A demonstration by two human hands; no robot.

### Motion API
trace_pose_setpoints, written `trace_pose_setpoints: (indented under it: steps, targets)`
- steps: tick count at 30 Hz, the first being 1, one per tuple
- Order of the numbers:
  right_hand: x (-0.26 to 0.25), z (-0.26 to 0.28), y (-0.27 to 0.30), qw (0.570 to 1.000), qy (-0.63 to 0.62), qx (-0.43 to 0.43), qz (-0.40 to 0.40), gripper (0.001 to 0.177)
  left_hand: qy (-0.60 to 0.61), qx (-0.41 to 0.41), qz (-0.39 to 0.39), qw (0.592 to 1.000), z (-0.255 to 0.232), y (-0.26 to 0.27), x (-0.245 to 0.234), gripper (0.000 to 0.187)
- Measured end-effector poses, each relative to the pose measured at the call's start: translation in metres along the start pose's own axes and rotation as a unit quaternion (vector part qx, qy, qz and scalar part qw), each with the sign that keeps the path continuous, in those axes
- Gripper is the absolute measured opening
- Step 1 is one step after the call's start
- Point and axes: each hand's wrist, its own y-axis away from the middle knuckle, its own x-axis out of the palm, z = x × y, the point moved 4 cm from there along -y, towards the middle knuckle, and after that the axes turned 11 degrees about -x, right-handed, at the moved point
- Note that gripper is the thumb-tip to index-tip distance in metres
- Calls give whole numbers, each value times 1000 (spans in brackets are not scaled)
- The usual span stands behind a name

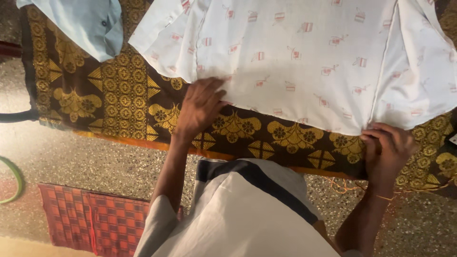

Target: The person irons a white patterned shirt laid out on a patterned ironing board. They smooth the fabric with their hands, then use a steam iron to press the front, sleeves, and collar areas. The shirt remains on the board throughout the clip.

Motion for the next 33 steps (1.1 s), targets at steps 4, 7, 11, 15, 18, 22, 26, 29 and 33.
trace_pose_setpoints:
  steps: [4, 7, 11, 15, 18, 22, 26, 29, 33]
  targets:
    - [-6, 19, -21, 1000, -8, -22, -5, 31, -62, -144, -72, 985, 33, 14, -11, 17]
    - [-2, 36, -41, 999, -39, -31, -11, 30, -159, -206, -153, 953, 74, 6, -22, 28]
    - [6, 69, -69, 996, -80, -29, 8, 22, -251, -205, -235, 916, 139, -29, -35, 61]
    - [21, 94, -94, 993, -102, -64, 15, 21, -180, -303, -170, 920, 182, -46, -35, 66]
    - [39, 108, -110, 987, -117, -114, 0, 18, -158, -256, -192, 934, 186, -53, -51, 50]
    - [51, 137, -120, 975, -171, -139, 33, 18, 101, -206, -252, 940, 177, -49, -76, 34]
    - [57, 180, -138, 960, -202, -185, 64, 22, 305, -296, -229, 876, 170, -49, -102, 15]
    - [59, 208, -151, 950, -212, -211, 91, 26, 313, -246, -245, 884, 139, -53, -119, 16]
    - [64, 234, -171, 934, -252, -233, 103, 33, 319, -272, -244, 875, 119, -65, -131, 18]
